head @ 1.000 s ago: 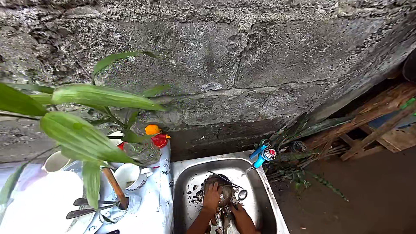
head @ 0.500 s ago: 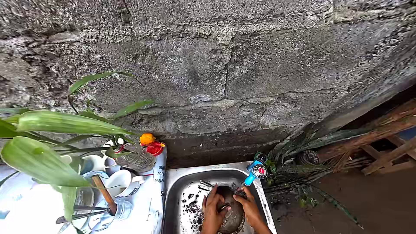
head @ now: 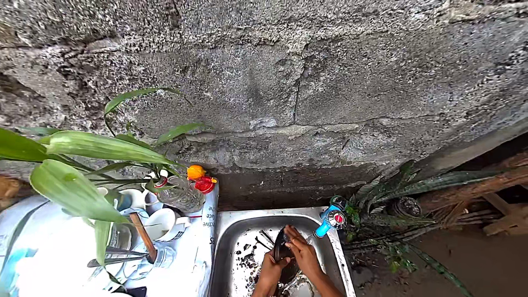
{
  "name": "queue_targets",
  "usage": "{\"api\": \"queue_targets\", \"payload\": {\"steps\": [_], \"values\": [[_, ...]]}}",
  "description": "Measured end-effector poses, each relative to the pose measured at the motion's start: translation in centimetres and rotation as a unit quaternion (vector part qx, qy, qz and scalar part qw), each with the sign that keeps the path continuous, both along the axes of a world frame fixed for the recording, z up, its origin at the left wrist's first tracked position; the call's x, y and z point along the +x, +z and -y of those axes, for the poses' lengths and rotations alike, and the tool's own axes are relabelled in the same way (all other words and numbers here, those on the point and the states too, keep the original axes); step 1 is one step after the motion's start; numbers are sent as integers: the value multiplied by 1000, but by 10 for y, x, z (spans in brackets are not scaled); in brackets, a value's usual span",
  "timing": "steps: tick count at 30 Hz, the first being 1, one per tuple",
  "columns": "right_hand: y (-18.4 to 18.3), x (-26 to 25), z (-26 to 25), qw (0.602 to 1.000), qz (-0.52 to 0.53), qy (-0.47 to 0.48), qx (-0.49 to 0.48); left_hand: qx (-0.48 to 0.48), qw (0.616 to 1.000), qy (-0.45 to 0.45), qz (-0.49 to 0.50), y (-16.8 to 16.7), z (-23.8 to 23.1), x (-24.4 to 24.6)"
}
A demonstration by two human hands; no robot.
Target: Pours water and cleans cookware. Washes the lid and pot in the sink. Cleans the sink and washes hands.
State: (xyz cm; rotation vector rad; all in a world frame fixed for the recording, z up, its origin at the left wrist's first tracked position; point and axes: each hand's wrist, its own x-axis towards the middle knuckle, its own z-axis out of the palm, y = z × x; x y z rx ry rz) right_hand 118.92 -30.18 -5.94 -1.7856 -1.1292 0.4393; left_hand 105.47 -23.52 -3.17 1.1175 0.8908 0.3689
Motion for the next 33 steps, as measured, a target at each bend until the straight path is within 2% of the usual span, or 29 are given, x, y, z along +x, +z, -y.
{"api": "queue_targets", "payload": {"steps": [2,6,9,11,13,17,20,24,27,28,31,33], "values": [[4,9,-3,999,-29,-33,-3,-20,999,-26,2,8,-1,-3],[21,-23,-11,992,10,93,89,-8,999,-22,-31,13,4,-1],[15,10,-21,999,-43,16,19,-57,998,1,25,14,9,1],[26,-3,-17,997,-23,63,-25,-59,998,10,28,14,10,-3],[34,-20,-16,991,2,132,-6,-35,999,24,16,11,6,-2],[36,5,-21,994,-20,91,-54,-69,997,19,35,12,10,-4],[42,-18,-15,985,-9,170,-12,-56,998,26,30,7,14,-3],[33,10,-11,990,-10,135,-29,-99,994,18,33,9,21,-3],[40,-9,-5,979,-19,200,27,-83,996,29,-23,14,18,2],[35,-2,-3,983,-21,180,41,-86,996,22,0,15,19,0],[20,30,-2,998,-19,39,35,-76,994,26,74,20,16,-2],[29,11,-1,995,-31,45,80,-60,995,35,64,22,11,1]]}}
